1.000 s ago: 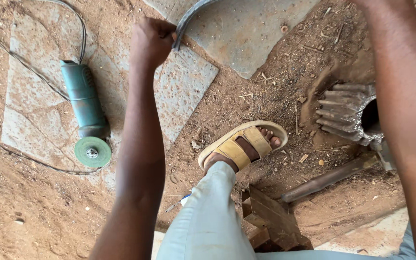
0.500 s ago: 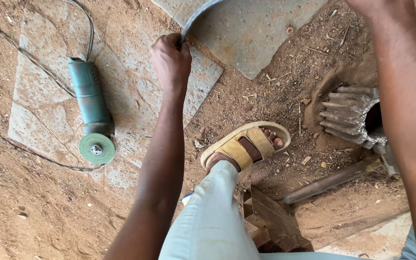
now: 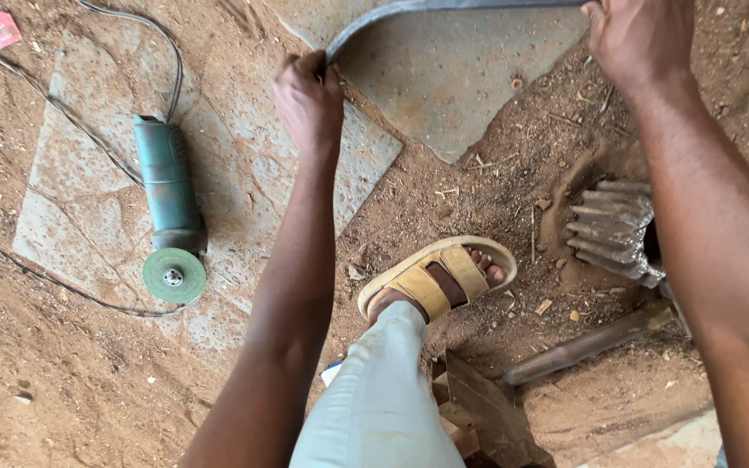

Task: The person bends a long flat metal strip by hand, using a toothed gear-shaped die set in a hole in the ground as a form. They press the strip around the die, reposition it, and strike it with a hammer to shape the curve, repeatedly checking the bend by holding the strip up.

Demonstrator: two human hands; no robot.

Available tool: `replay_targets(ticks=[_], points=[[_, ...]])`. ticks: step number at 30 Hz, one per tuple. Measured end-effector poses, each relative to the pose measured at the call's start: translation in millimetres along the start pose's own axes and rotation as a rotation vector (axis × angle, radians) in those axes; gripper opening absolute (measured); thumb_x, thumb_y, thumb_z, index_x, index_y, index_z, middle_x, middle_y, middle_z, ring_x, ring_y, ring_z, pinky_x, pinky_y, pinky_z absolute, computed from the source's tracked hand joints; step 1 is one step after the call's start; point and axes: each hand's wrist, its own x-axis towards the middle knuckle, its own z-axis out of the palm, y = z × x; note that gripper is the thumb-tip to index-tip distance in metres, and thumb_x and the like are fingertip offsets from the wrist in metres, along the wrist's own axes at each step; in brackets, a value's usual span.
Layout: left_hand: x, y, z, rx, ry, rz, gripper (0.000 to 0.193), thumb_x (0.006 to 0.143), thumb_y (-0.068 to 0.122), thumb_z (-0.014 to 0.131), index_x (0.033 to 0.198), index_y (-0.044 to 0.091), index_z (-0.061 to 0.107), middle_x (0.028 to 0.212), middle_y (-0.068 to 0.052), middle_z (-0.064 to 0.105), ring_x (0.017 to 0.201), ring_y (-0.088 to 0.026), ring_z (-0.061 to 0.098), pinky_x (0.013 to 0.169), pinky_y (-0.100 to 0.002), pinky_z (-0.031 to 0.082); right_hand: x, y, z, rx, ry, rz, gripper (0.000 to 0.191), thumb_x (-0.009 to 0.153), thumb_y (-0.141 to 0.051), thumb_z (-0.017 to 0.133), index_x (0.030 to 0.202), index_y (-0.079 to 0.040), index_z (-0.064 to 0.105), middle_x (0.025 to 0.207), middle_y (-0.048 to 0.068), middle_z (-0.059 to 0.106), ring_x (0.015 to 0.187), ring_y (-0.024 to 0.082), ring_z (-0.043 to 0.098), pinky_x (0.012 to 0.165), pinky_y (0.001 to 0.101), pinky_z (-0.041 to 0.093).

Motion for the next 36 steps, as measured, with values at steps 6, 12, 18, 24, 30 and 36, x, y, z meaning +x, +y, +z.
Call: replay_targets(ticks=[6, 12, 18, 24, 30, 36], points=[[-12.5, 14.4, -3.1, 0.094, -0.03, -0.052, 0.011, 0.097, 0.009, 0.074, 0.106, 0.006, 0.08, 0.09, -0.014, 0.076, 0.059, -0.021, 0.068, 0.046, -0.035, 0.053, 1.0, 4.0, 5.8, 0.143, -0.118, 0.097, 0.013, 0.105, -0.015, 0.076, 0.108, -0.002, 0.074, 0.102, 0.012, 0.07, 0.089, 0.027, 0.069, 0.077, 0.0414, 0.058], [-21.7, 22.1, -0.9, 0.03, 0.123, -0.105, 0.019, 0.091, 0.013, 0.078, 0.108, 0.004, 0.079, 0.09, -0.013, 0.074, 0.079, -0.025, 0.061, 0.073, -0.04, 0.053, 0.7, 11.4, 14.4, 0.139, -0.15, 0.083, 0.015, 0.107, -0.016, 0.076, 0.113, -0.003, 0.076, 0.102, 0.013, 0.072, 0.09, 0.027, 0.07, 0.078, 0.039, 0.06], [-29.0, 24.5, 2.5, 0.078, 0.332, -0.045, 0.019, 0.085, 0.013, 0.078, 0.103, 0.009, 0.078, 0.096, -0.008, 0.072, 0.092, -0.025, 0.062, 0.085, -0.039, 0.052, 4.1, 13.8, 18.0, -0.024, -0.245, 0.034, 0.013, 0.111, -0.015, 0.072, 0.109, -0.003, 0.076, 0.098, 0.012, 0.074, 0.084, 0.021, 0.071, 0.08, 0.0361, 0.062], [-25.0, 17.2, 0.3, -0.169, 0.108, -0.264, 0.019, 0.083, 0.015, 0.084, 0.1, 0.007, 0.081, 0.089, -0.007, 0.073, 0.083, -0.021, 0.064, 0.079, -0.038, 0.053, 5.2, 15.4, 13.7, -0.022, -0.255, 0.028, 0.013, 0.109, -0.013, 0.07, 0.116, -0.003, 0.076, 0.103, 0.013, 0.075, 0.089, 0.022, 0.073, 0.081, 0.0355, 0.063], [-19.2, 16.8, -2.2, -0.215, 0.1, -0.26, 0.016, 0.082, 0.014, 0.085, 0.095, 0.005, 0.08, 0.087, -0.007, 0.073, 0.076, -0.02, 0.068, 0.072, -0.039, 0.057, 10.9, 14.1, 13.6, 0.021, -0.308, 0.117, 0.018, 0.107, -0.016, 0.073, 0.117, -0.002, 0.076, 0.108, 0.015, 0.075, 0.087, 0.026, 0.073, 0.077, 0.0378, 0.063], [-17.2, 12.9, -0.6, -0.257, 0.047, -0.282, 0.014, 0.085, 0.014, 0.083, 0.096, 0.005, 0.079, 0.09, -0.007, 0.074, 0.074, -0.017, 0.07, 0.067, -0.034, 0.061, 10.2, 17.5, 17.8, 0.023, -0.287, 0.097, 0.013, 0.109, -0.011, 0.071, 0.115, -0.002, 0.077, 0.11, 0.015, 0.075, 0.09, 0.025, 0.073, 0.075, 0.0365, 0.063]])
